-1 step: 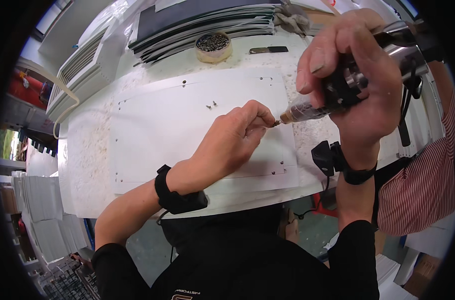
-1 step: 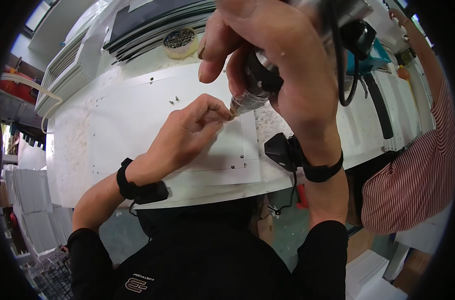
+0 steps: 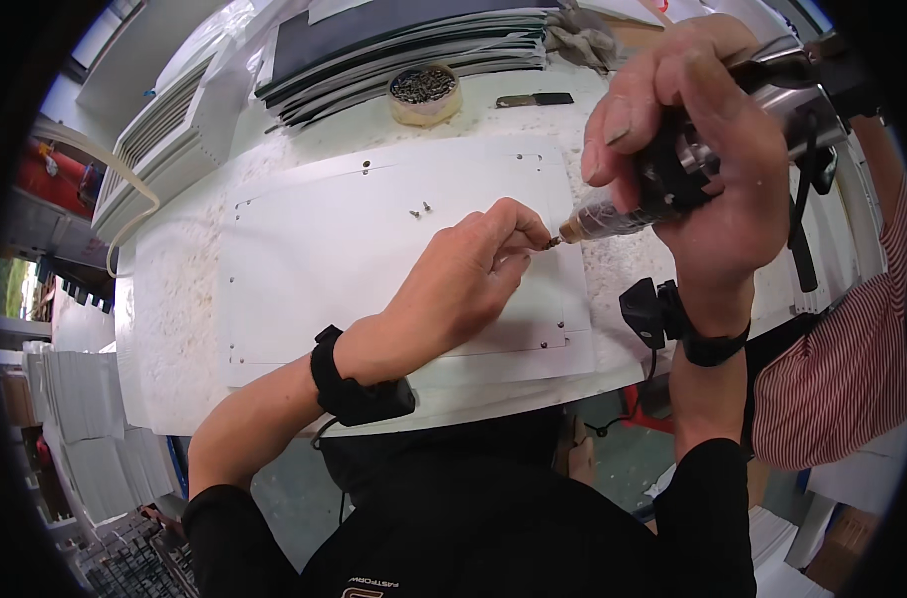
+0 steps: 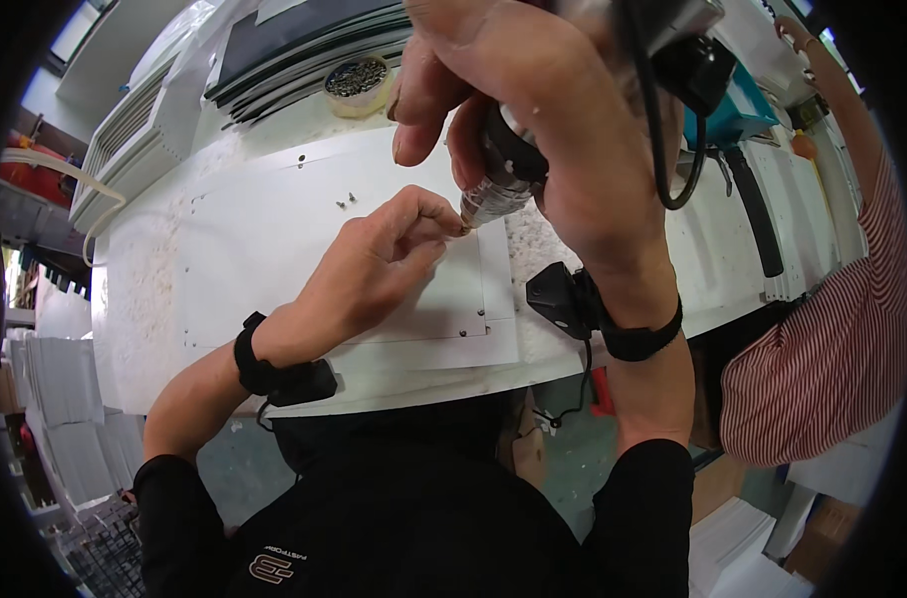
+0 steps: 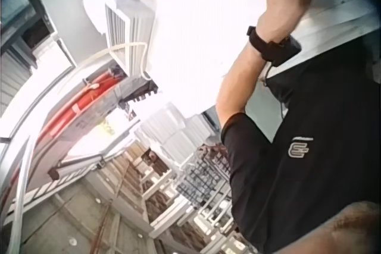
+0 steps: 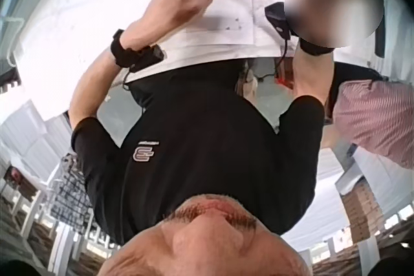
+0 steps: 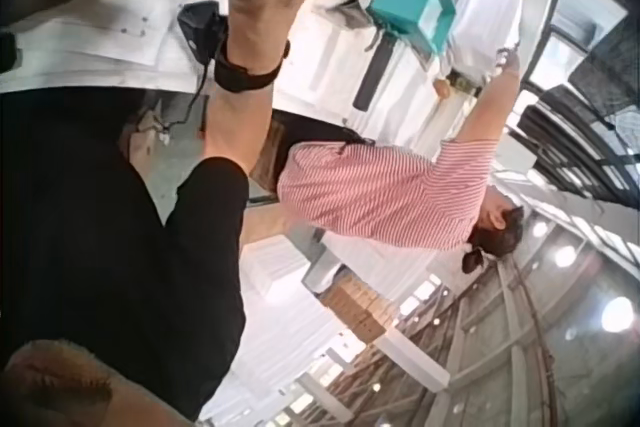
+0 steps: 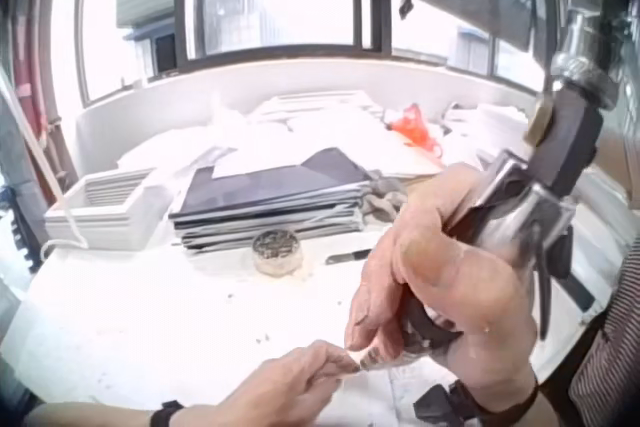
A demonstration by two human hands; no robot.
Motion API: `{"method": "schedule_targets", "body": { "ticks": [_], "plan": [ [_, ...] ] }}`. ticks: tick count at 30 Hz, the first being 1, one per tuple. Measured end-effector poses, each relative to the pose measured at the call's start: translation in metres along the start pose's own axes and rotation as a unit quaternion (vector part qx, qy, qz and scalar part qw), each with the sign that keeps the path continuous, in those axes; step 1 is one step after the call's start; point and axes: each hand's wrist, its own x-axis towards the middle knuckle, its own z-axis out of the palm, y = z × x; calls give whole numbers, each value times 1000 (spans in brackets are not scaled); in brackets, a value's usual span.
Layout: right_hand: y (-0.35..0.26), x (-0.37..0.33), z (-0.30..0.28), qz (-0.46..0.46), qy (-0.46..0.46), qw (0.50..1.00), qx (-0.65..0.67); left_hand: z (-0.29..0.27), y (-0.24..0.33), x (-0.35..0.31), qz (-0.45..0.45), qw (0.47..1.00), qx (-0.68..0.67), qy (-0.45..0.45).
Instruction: The person applies a white paste to a dark rectangular panel using a blue dispenser, then places a white cover sheet over it. They use a pneumatic screwdriver to drive multiple screws into the cover, securing it to the panel. The task is performed on a workbench in a workshop environment.
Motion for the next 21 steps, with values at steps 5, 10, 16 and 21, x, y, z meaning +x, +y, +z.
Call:
{"method": "schedule_targets", "body": {
  "ticks": [5,10,16,21],
  "plan": [
    [5,4,-1,0,9,999,-43,5,-4,13,18,999,49,0],
    [8,3,-6,-5,21,999,-42,6,-4,12,9,999,42,-2],
    [10,2,-2,20,31,999,-25,3,-3,10,4,999,33,-9],
    [11,5,5,26,30,996,-80,6,-8,11,2,1000,19,11]
  ]
}}
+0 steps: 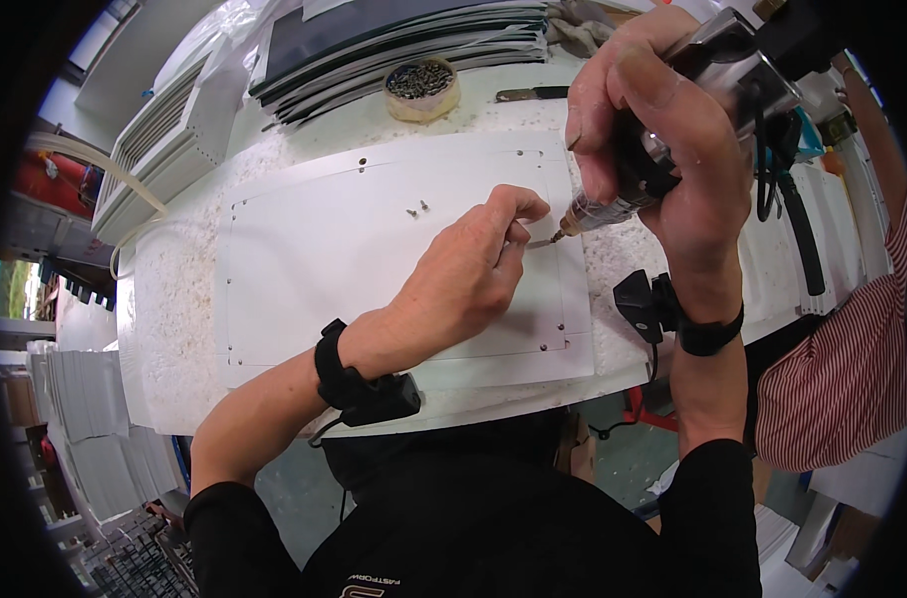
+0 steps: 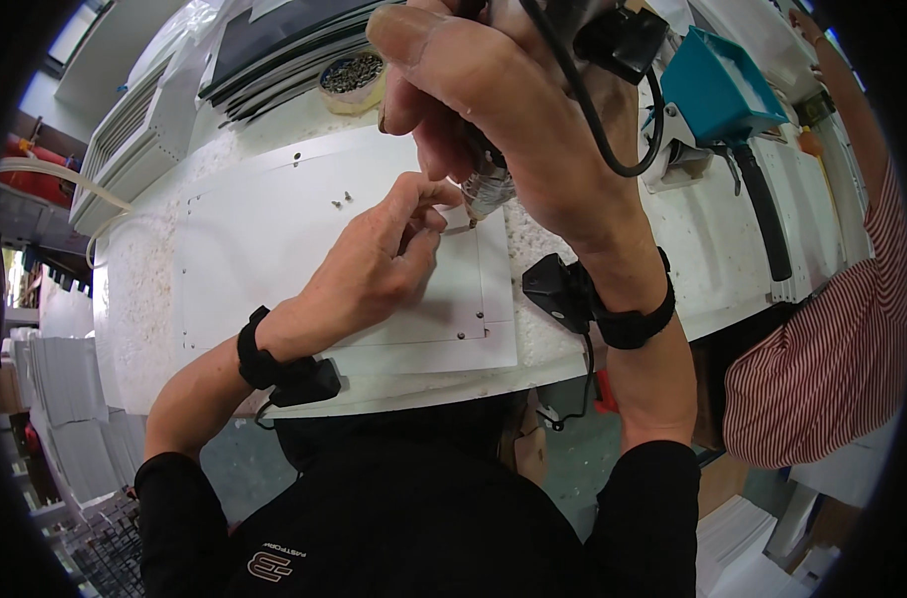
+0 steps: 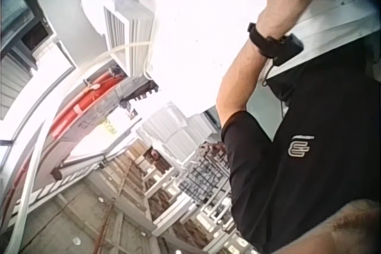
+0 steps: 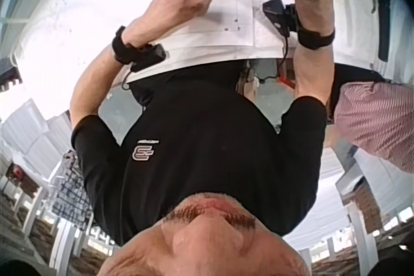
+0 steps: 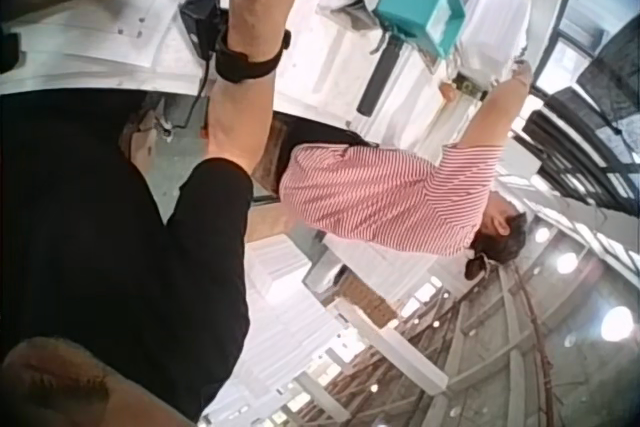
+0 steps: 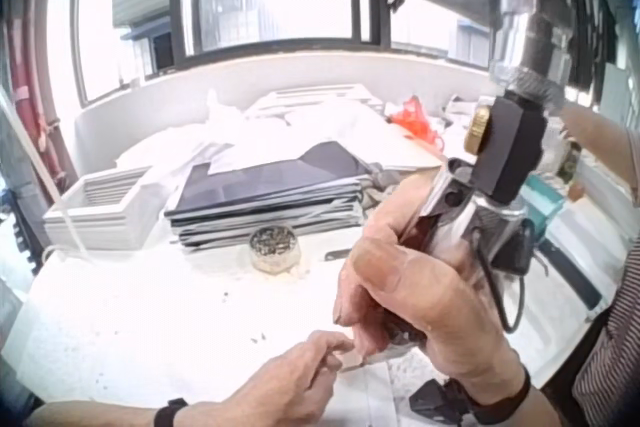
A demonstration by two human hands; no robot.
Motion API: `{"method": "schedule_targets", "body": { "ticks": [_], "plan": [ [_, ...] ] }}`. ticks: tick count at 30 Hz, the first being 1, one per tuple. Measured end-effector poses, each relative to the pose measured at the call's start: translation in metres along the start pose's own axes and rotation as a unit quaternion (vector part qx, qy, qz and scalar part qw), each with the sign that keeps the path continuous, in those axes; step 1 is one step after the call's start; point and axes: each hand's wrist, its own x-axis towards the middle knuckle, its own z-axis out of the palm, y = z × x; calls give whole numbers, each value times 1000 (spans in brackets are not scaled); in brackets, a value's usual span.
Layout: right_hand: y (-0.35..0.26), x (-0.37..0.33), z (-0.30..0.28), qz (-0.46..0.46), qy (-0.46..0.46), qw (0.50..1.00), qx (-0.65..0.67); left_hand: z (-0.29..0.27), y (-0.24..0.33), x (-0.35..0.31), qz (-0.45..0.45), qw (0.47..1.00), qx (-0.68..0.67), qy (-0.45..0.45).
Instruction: The person applies a white paste to a dark rectangular panel using a blue dispenser, then places a white cover sheet over it. They use a pneumatic screwdriver to drive multiple screws into the cover, securing it to the panel. The task is performed on a workbench in a workshop environment.
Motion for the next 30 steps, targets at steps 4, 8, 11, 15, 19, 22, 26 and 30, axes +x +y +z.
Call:
{"method": "schedule_targets", "body": {
  "ticks": [4,8,11,15,19,22,26,30],
  "plan": [
    [0,1,1,6,-31,999,6,-2,-1,-1,4,1000,1,2],
    [9,0,-2,-11,-69,997,14,-1,-4,-1,25,1000,-10,8],
    [9,-3,3,27,-55,998,28,-2,-2,-2,17,1000,-11,0],
    [13,-4,3,38,-99,992,66,-2,-6,-2,24,1000,13,-7],
    [6,-6,0,33,-114,991,66,-1,-7,-2,42,999,18,0],
    [1,-8,-9,-52,-119,985,111,-3,-10,-14,61,996,-41,48],
    [-17,-13,-26,-74,-87,989,92,-43,-1,-31,-15,991,110,70],
    [-9,-17,-26,-68,-28,992,106,-79,-26,-32,20,962,250,106]
  ]
}}
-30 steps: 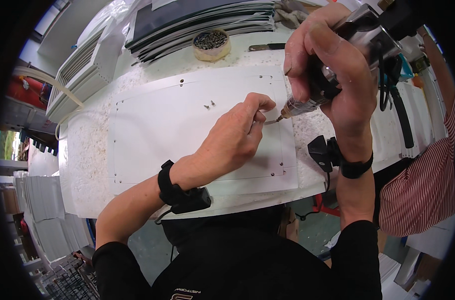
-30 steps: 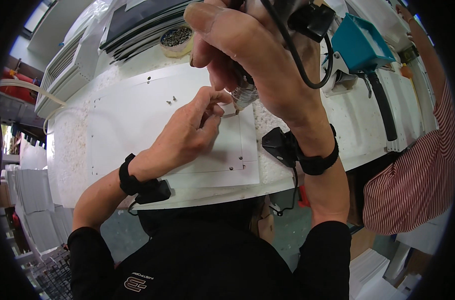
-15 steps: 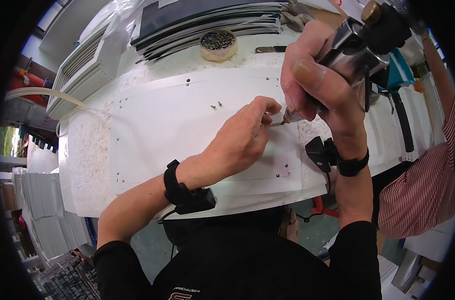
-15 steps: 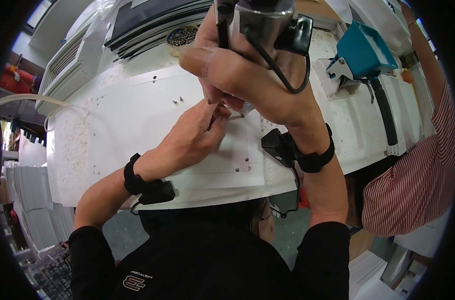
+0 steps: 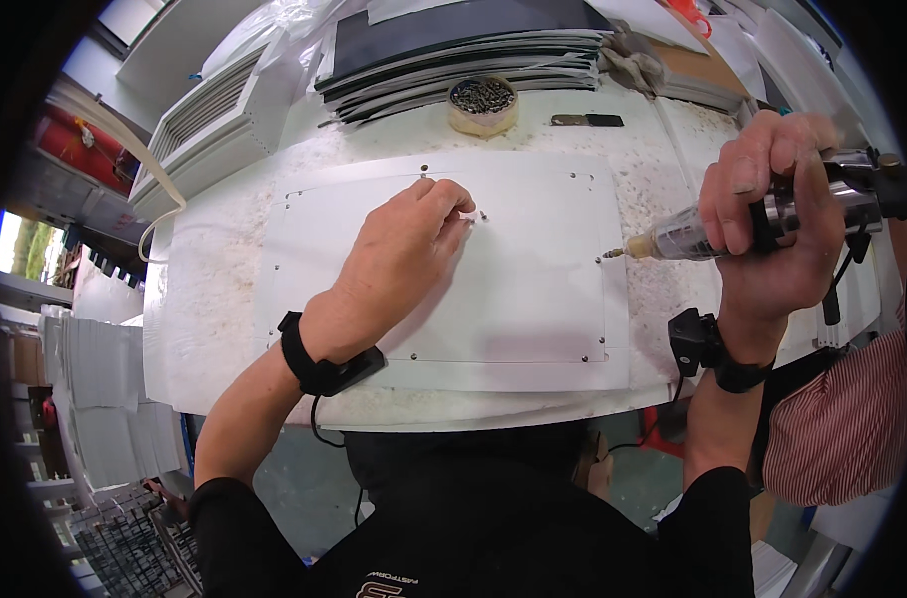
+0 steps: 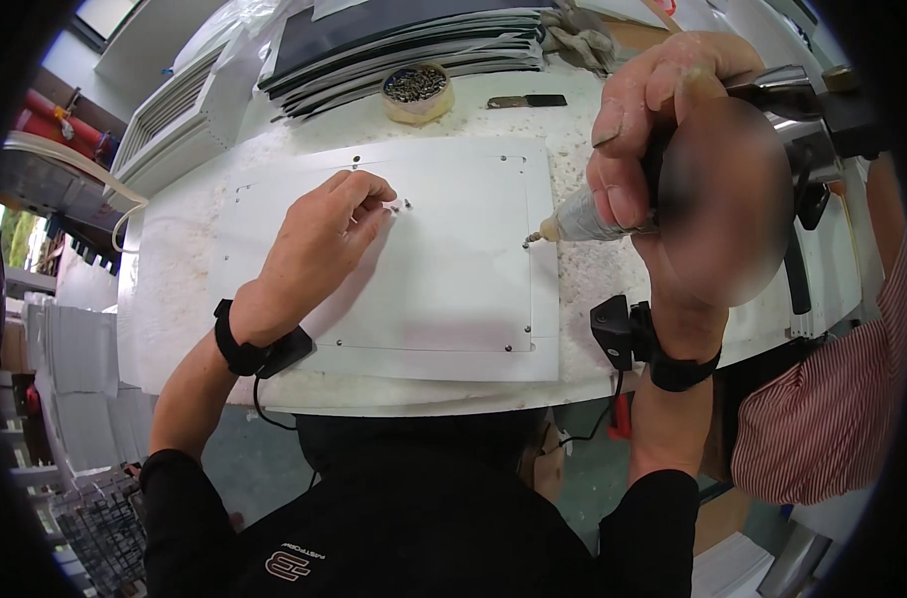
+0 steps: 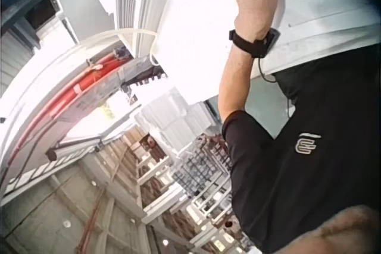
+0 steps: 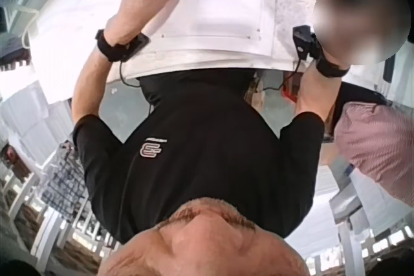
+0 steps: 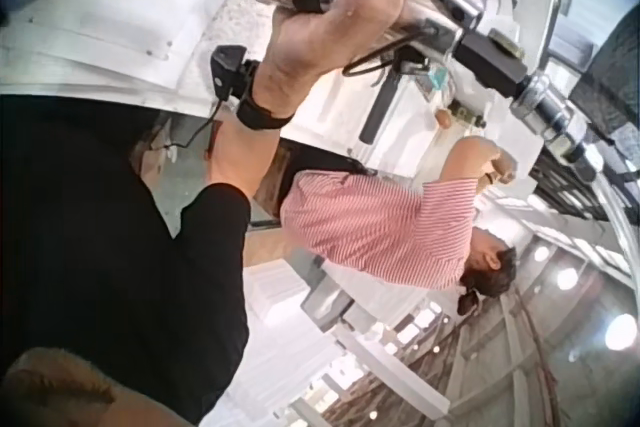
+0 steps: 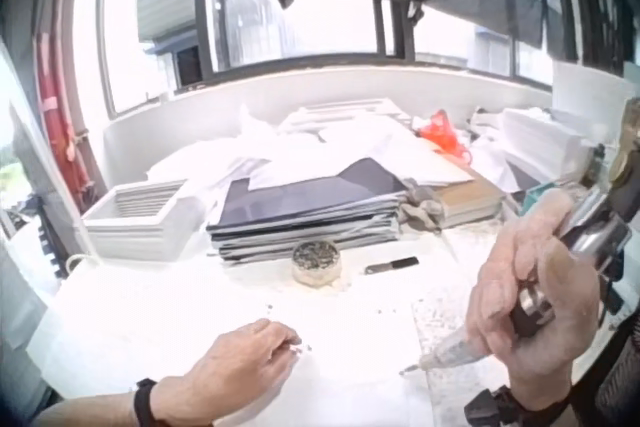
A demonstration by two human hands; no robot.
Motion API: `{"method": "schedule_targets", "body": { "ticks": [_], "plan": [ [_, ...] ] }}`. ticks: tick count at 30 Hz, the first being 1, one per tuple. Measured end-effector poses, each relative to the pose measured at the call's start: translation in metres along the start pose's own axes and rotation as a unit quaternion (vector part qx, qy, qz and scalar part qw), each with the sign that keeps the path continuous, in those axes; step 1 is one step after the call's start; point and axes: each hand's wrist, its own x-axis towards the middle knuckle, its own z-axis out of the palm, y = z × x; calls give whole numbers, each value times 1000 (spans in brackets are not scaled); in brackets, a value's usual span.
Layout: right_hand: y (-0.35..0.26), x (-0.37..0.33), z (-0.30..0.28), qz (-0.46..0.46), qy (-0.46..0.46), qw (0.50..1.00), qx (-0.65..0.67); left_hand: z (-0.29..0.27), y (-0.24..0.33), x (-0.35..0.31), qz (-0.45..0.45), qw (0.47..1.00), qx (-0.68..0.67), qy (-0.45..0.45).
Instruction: The person applies a white paste to a dark rectangular panel using a blue dispenser, then places a white cover sheet over it. They use a pneumatic screwdriver to drive multiple screws into the cover, securing it to the panel. The task is performed on a workbench in a workshop environment.
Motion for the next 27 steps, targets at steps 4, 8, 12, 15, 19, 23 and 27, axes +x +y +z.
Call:
{"method": "schedule_targets", "body": {
  "ticks": [4,8,12,15,19,23,27],
  "plan": [
    [6,-1,-2,-9,24,999,20,-2,-1,6,27,998,57,-15],
    [9,-2,-6,-9,36,997,62,0,-5,10,74,986,145,-33],
    [10,-2,-8,-19,43,997,63,3,-1,14,92,974,203,-37],
    [9,-4,-5,-22,64,995,67,1,3,12,23,996,73,-48],
    [5,-2,-1,-11,60,991,120,-4,22,3,-144,960,-210,-118],
    [0,0,0,23,60,990,129,8,25,-6,-181,876,-422,-144],
    [-1,0,-3,69,71,987,127,21,25,-9,-167,831,-507,-157]
  ]
}}
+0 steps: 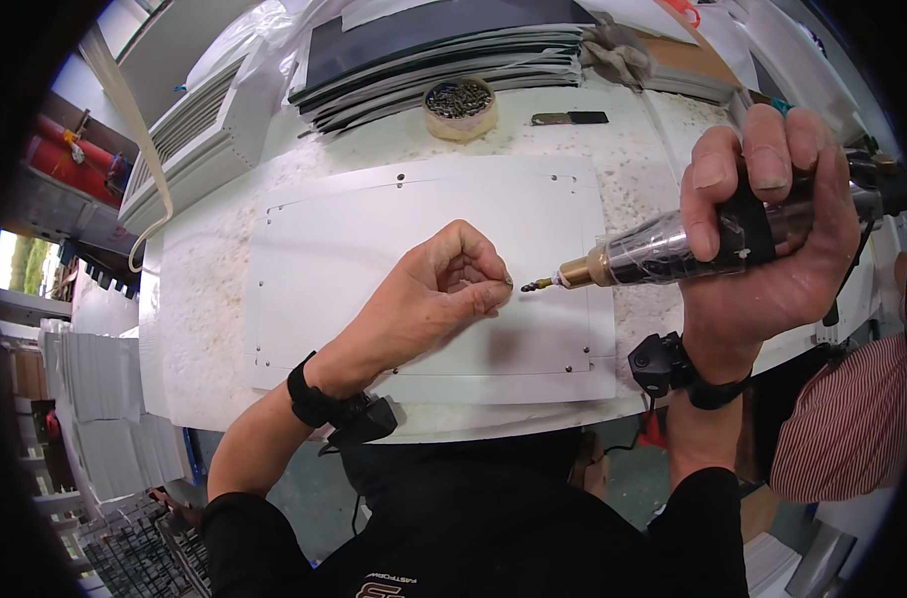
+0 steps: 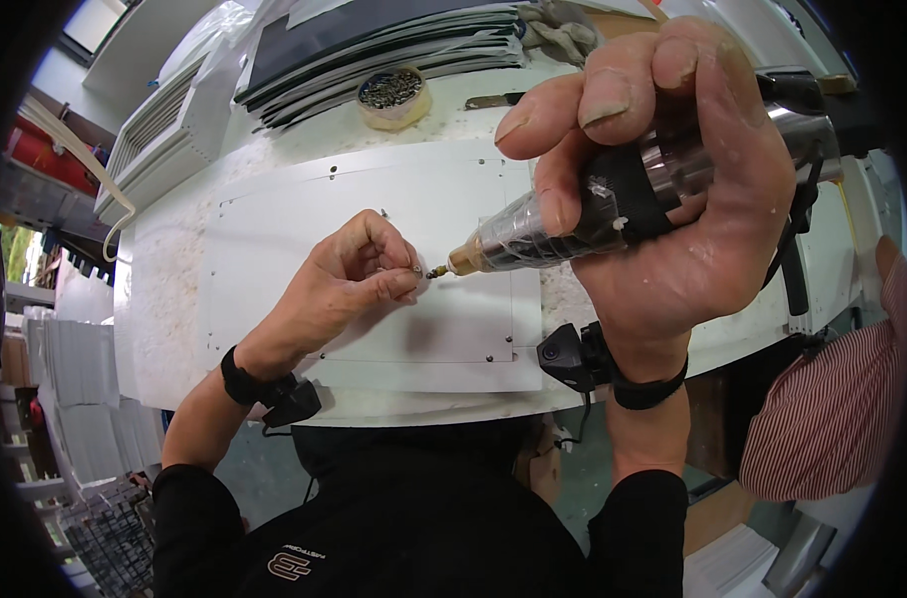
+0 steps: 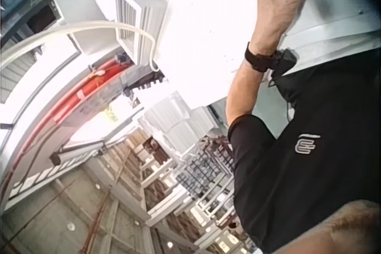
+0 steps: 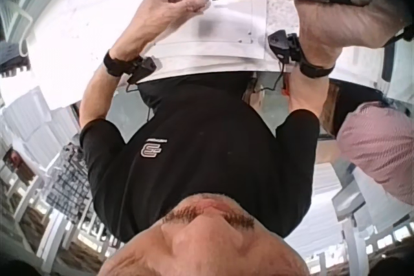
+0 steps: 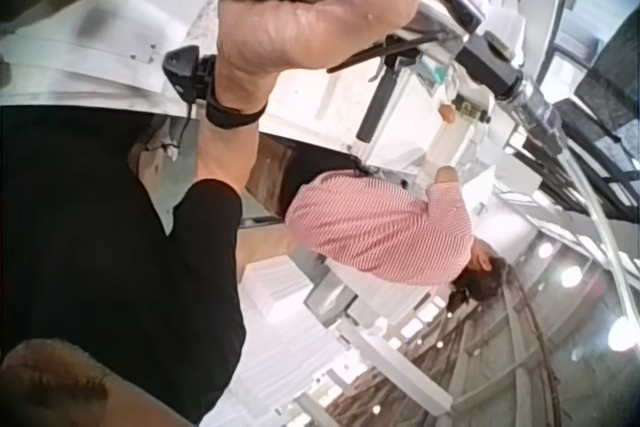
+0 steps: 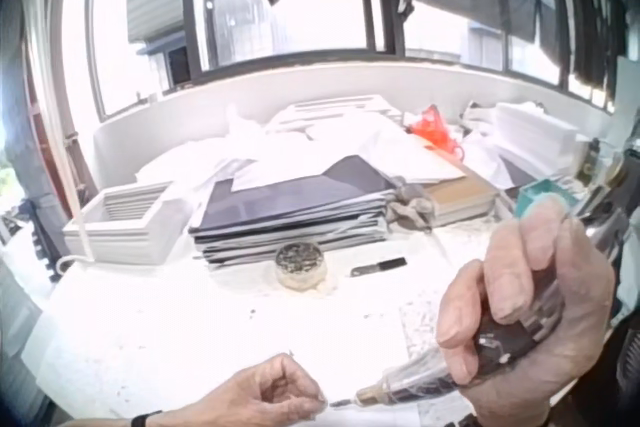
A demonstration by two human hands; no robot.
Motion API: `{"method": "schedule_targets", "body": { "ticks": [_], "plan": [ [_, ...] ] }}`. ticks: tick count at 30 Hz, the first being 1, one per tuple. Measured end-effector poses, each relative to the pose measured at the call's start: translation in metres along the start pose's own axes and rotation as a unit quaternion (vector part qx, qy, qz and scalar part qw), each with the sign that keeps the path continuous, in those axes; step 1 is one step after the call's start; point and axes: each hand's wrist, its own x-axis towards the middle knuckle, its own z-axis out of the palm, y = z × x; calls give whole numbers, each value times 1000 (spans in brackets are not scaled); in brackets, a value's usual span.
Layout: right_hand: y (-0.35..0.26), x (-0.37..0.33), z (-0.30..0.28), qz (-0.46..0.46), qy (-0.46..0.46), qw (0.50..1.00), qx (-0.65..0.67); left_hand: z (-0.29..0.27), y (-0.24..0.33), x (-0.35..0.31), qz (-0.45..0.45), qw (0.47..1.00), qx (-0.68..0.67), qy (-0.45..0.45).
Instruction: The person applies a white paste to a dark rectangular panel using a blue dispenser, then places a white cover sheet over it. They use a pneumatic screwdriver to drive multiple screws into the cover, securing it to the panel. The task is performed on a workbench in a workshop environment.
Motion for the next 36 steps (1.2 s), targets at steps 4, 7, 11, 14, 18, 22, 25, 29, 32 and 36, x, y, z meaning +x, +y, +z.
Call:
{"method": "schedule_targets", "body": {
  "ticks": [4,7,11,14,18,22,25,29,32,36],
  "plan": [
    [8,1,7,-54,-17,998,34,2,-6,2,11,999,-41,-17],
    [10,1,8,-69,-22,997,33,1,-4,3,8,999,-29,-22],
    [15,1,9,-68,-19,997,33,2,-4,3,-2,999,-35,-21],
    [15,1,7,-67,-19,997,30,3,-3,3,-3,999,-34,-20],
    [17,1,8,-69,-16,997,36,4,-4,3,8,999,-42,-22],
    [18,0,6,-67,-8,997,37,4,-5,3,15,1000,-12,-19],
    [19,0,4,-68,-2,997,29,5,-6,3,22,1000,8,-15],
    [20,-3,2,-73,14,997,31,7,-5,5,31,998,53,-8],
    [21,-3,-1,-71,2,997,35,7,-3,5,24,996,80,-6],
    [20,-2,-1,-72,-2,996,53,5,-8,7,37,996,74,-16]
  ]
}}
